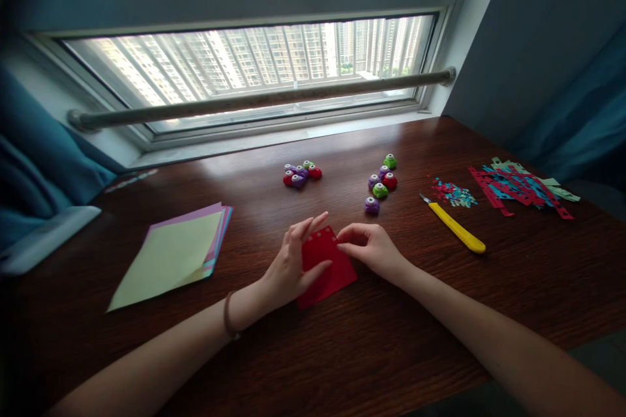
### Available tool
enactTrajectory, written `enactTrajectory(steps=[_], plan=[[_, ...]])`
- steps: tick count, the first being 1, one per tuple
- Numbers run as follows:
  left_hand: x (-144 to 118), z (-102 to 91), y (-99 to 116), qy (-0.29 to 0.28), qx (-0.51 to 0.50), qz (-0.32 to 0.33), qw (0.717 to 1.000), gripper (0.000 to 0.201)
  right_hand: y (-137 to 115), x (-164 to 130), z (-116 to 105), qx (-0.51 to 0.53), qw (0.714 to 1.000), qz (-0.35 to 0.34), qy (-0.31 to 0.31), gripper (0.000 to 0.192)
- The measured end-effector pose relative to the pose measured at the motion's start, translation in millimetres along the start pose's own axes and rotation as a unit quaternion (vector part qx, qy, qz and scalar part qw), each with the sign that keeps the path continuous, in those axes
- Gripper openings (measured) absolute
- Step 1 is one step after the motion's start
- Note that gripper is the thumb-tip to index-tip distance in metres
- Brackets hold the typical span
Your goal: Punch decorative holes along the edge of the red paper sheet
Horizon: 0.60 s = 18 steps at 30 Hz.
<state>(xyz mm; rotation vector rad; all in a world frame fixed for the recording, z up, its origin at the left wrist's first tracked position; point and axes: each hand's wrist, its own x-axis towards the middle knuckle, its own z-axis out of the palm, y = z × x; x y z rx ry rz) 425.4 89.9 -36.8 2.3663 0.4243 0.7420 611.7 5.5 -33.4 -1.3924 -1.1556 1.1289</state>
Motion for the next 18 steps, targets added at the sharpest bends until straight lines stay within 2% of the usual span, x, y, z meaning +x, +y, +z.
enactTrajectory(steps=[4,6,7,8,9,11,13,14,15,18], plan=[[-1,2.0,-6,0.047,-0.076,-0.085,0.992,0.047,-1,0,0,0.036,0.999,0.030,-0.009,0.021],[0,1.2,-9,0.053,-0.099,-0.109,0.988,0.035,-2,2,-6,-0.021,1.000,-0.002,0.019,0.021],[1,0.5,-10,0.056,-0.113,-0.117,0.985,0.032,-2,4,-12,-0.075,0.995,-0.038,0.059,0.020],[2,-0.3,-10,0.060,-0.126,-0.123,0.983,0.029,-2,6,-18,-0.143,0.980,-0.082,0.112,0.020],[3,-1.1,-11,0.063,-0.138,-0.127,0.980,0.026,-2,9,-26,-0.218,0.953,-0.127,0.169,0.021],[4,-2.4,-11,0.065,-0.159,-0.131,0.976,0.021,0,15,-42,-0.357,0.879,-0.196,0.247,0.029],[4,-3.6,-10,0.068,-0.175,-0.130,0.974,0.017,4,20,-56,-0.445,0.831,-0.218,0.251,0.034],[4,-4.4,-9,0.072,-0.181,-0.128,0.973,0.017,6,22,-61,-0.466,0.824,-0.216,0.238,0.033],[4,-5.4,-8,0.076,-0.186,-0.125,0.972,0.016,7,23,-64,-0.468,0.829,-0.210,0.223,0.031],[2,-9.5,-4,0.083,-0.202,-0.106,0.970,0.010,11,25,-65,-0.408,0.873,-0.183,0.196,0.021]])
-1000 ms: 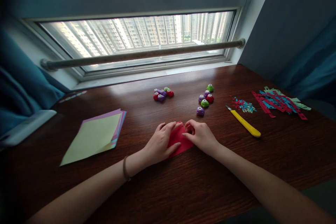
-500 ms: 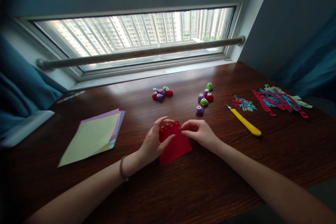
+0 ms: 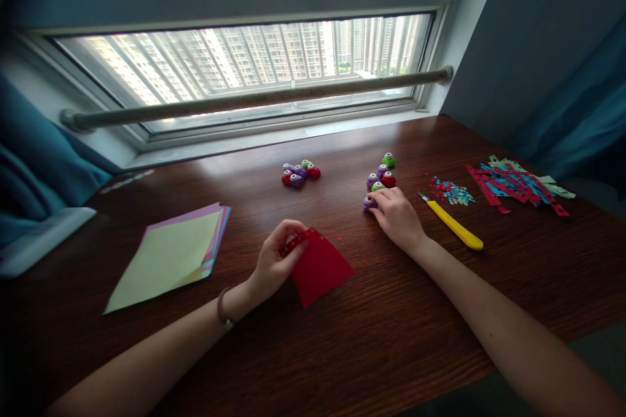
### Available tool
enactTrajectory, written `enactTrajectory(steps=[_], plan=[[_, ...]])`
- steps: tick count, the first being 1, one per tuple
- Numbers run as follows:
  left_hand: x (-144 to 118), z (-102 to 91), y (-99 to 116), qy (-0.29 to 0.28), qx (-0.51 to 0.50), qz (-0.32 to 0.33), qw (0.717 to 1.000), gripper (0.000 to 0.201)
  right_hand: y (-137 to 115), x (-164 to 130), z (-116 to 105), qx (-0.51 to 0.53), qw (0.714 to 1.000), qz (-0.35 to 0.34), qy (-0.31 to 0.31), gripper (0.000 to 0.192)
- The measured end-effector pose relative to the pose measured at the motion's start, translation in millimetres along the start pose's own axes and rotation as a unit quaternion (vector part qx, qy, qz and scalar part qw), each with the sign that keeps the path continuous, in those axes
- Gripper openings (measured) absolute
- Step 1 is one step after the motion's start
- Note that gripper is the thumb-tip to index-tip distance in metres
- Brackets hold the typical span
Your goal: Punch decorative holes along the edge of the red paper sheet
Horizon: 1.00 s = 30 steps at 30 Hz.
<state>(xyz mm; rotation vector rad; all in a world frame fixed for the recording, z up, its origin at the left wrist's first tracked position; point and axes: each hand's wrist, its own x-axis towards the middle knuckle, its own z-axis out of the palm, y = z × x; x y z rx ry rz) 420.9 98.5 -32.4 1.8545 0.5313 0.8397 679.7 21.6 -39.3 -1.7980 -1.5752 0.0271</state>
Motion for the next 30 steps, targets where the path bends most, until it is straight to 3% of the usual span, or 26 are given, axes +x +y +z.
enactTrajectory(steps=[3,5,9,11,12,13,15,16,19,25,28,30], plan=[[-1,-3.1,4,-0.017,-0.016,0.019,1.000,0.005,-2,0,1,0.061,0.997,0.040,0.014,0.019],[-1,-4.6,5,-0.026,-0.019,0.021,0.999,0.005,-4,1,0,0.160,0.983,0.083,0.023,0.024],[-1,-6.1,3,-0.028,-0.011,0.008,1.000,0.005,-7,4,-3,0.411,0.897,0.163,0.001,0.033],[-2,-6.9,2,-0.028,-0.010,0.005,1.000,0.005,-9,3,-3,0.445,0.879,0.173,-0.008,0.033],[-2,-7.3,2,-0.029,-0.009,0.005,1.000,0.005,-10,2,-2,0.427,0.888,0.170,-0.006,0.032],[-2,-7.6,1,-0.029,-0.009,0.004,1.000,0.005,-11,1,-2,0.373,0.915,0.154,-0.001,0.030],[-2,-7.8,1,-0.028,-0.004,0.002,1.000,0.004,-11,-1,0,0.197,0.976,0.086,0.012,0.023],[-2,-7.6,1,-0.027,0.000,0.000,1.000,0.003,-10,-2,1,0.110,0.993,0.048,0.016,0.020],[-1,-6.3,3,-0.018,0.016,-0.007,1.000,0.002,-5,-3,5,-0.021,1.000,-0.017,0.016,0.017],[2,-3.9,4,0.002,0.045,-0.016,0.999,0.006,8,3,11,-0.070,0.997,-0.009,0.029,0.022],[4,-2.1,3,0.002,0.049,-0.018,0.999,0.011,4,3,12,-0.096,0.994,-0.002,0.058,0.030],[4,-0.7,1,0.004,0.056,-0.021,0.998,0.015,-4,0,13,-0.064,0.997,-0.012,0.045,0.030]])
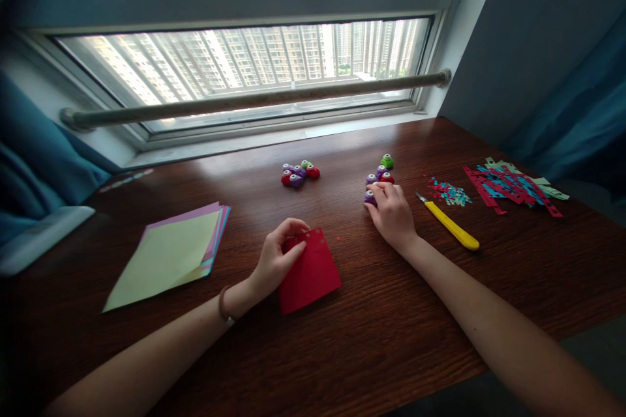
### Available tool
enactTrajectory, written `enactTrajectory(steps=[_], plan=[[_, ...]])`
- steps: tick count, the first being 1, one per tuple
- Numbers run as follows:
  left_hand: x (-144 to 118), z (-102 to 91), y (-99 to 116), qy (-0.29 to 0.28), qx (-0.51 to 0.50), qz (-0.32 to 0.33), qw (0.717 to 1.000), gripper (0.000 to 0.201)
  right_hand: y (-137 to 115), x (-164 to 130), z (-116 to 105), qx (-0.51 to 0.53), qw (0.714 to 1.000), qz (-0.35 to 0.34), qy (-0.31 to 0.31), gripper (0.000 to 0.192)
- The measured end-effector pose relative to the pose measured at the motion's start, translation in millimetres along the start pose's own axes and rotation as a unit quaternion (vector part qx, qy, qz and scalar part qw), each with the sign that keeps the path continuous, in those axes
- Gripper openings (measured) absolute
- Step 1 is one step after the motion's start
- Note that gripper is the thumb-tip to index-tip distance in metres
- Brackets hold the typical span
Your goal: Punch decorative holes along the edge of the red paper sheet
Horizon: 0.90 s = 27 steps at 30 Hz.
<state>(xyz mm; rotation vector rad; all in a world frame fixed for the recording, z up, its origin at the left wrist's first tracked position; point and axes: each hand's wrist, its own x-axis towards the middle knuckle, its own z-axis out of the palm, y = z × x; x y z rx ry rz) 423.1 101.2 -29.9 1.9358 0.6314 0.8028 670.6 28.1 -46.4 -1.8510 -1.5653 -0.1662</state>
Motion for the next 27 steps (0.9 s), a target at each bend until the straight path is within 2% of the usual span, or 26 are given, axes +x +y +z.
enactTrajectory(steps=[2,4,6,21,27], plan=[[0,1.3,-2,0.006,0.015,-0.008,1.000,0.018,-11,-3,1,0.079,0.994,-0.032,-0.072,0.022],[1,2.2,-4,0.013,0.032,-0.017,0.999,0.020,-21,-7,2,0.146,0.974,-0.069,-0.159,0.012],[1,2.8,-6,0.015,0.048,-0.025,0.998,0.021,-28,-9,4,0.158,0.963,-0.085,-0.200,0.008],[1,6.5,-14,-0.003,0.110,-0.044,0.993,0.029,-36,-10,8,0.151,0.954,-0.102,-0.237,0.005],[1,6.5,-14,0.000,0.119,-0.041,0.992,0.029,-31,-5,2,0.183,0.956,-0.082,-0.214,0.007]])
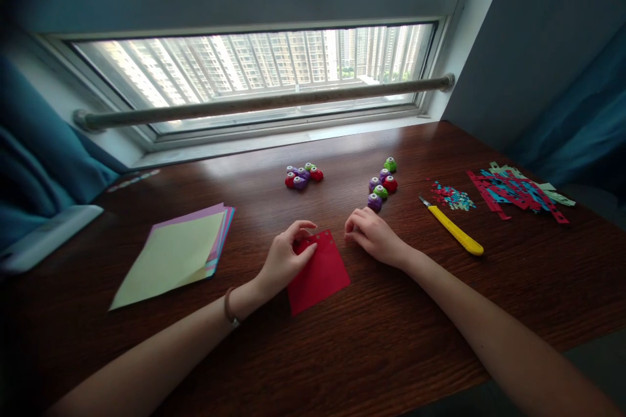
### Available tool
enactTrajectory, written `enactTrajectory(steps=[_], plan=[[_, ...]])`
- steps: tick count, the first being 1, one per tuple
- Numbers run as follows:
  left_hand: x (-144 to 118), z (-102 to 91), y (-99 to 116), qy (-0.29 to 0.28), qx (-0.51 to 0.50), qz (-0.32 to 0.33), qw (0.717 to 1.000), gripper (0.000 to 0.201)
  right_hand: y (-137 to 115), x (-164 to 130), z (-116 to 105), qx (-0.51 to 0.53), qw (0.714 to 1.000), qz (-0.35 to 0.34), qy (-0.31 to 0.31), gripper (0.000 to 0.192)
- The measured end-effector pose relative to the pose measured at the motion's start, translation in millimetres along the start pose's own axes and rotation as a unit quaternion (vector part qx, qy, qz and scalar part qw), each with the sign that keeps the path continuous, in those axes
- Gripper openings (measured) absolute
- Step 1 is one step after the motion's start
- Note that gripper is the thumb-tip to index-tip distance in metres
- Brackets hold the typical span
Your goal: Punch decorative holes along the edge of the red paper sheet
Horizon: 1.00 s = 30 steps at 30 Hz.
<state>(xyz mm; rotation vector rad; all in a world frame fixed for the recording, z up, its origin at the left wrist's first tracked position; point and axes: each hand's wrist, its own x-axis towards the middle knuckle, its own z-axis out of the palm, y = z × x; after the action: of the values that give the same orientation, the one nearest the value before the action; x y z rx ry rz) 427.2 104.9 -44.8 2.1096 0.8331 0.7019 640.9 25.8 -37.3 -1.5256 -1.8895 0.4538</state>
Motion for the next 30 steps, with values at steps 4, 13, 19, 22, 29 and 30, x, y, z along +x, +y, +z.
enactTrajectory(steps=[4,13,19,22,29,30], plan=[[0,0.5,0,0.002,0.003,0.003,1.000,0.028,10,-1,-20,0.029,0.997,0.029,0.058,0.008],[0,0.6,-1,0.004,0.014,0.005,1.000,0.028,8,-5,-12,0.033,0.999,0.032,0.023,0.008],[0,0.9,0,0.004,0.021,0.005,1.000,0.028,9,-2,8,-0.013,0.999,0.036,0.015,0.004],[0,0.9,0,0.003,0.023,0.006,1.000,0.028,9,-2,10,-0.023,0.999,0.040,0.018,0.004],[0,1.2,1,0.004,0.030,0.012,0.999,0.028,10,0,-5,-0.006,0.996,0.064,0.061,0.007],[0,1.2,1,0.004,0.030,0.013,0.999,0.028,14,-1,-14,-0.003,0.993,0.077,0.086,0.008]])
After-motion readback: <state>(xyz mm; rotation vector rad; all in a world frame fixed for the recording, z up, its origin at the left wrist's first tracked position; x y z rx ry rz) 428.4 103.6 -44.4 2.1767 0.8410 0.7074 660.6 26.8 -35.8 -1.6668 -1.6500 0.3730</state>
